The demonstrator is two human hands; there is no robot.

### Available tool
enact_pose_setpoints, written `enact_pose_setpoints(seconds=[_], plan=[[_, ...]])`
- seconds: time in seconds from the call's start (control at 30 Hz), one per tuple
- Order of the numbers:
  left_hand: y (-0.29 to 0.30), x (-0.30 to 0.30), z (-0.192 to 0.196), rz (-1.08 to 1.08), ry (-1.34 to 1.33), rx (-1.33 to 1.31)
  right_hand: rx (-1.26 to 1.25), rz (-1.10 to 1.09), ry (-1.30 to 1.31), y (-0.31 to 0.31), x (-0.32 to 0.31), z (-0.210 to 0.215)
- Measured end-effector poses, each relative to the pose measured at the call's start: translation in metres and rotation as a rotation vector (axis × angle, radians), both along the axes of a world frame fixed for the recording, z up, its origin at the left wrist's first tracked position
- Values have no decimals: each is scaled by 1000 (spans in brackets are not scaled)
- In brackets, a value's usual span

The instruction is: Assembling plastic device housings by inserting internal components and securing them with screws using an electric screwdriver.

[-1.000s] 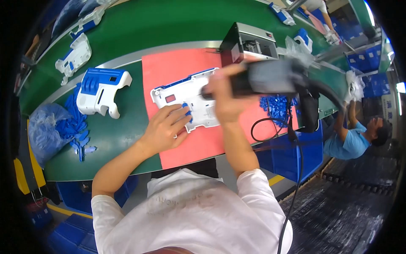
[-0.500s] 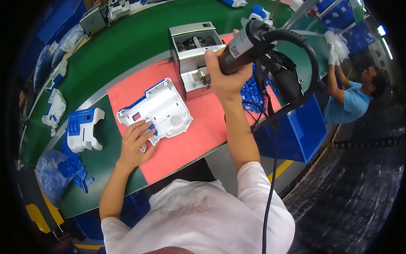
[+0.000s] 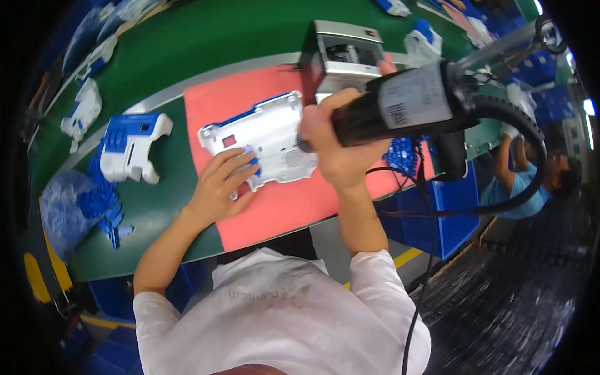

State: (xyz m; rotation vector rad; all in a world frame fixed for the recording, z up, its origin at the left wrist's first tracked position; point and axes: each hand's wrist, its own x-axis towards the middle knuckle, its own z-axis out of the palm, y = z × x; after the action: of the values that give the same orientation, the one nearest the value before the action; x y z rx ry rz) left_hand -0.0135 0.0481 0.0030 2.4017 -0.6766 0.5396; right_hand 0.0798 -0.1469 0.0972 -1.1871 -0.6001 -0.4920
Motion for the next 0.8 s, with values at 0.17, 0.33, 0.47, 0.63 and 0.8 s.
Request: enact_pose_setpoints(seconds=[0.17,0.33,0.47,0.63,0.8], plan=[[3,2,6,-26,155,-177,-283,121,-61,45,-9,-33],[8,1,1,-50,128,-191,-234,127,-10,59,-12,-42],[8,1,-1,-50,132,-199,-216,154,6,59,-11,-45],[5,0,0,-44,129,-168,-272,140,-69,56,-10,-49],[4,2,1,-25,152,-164,-330,104,-72,51,-7,-53]])
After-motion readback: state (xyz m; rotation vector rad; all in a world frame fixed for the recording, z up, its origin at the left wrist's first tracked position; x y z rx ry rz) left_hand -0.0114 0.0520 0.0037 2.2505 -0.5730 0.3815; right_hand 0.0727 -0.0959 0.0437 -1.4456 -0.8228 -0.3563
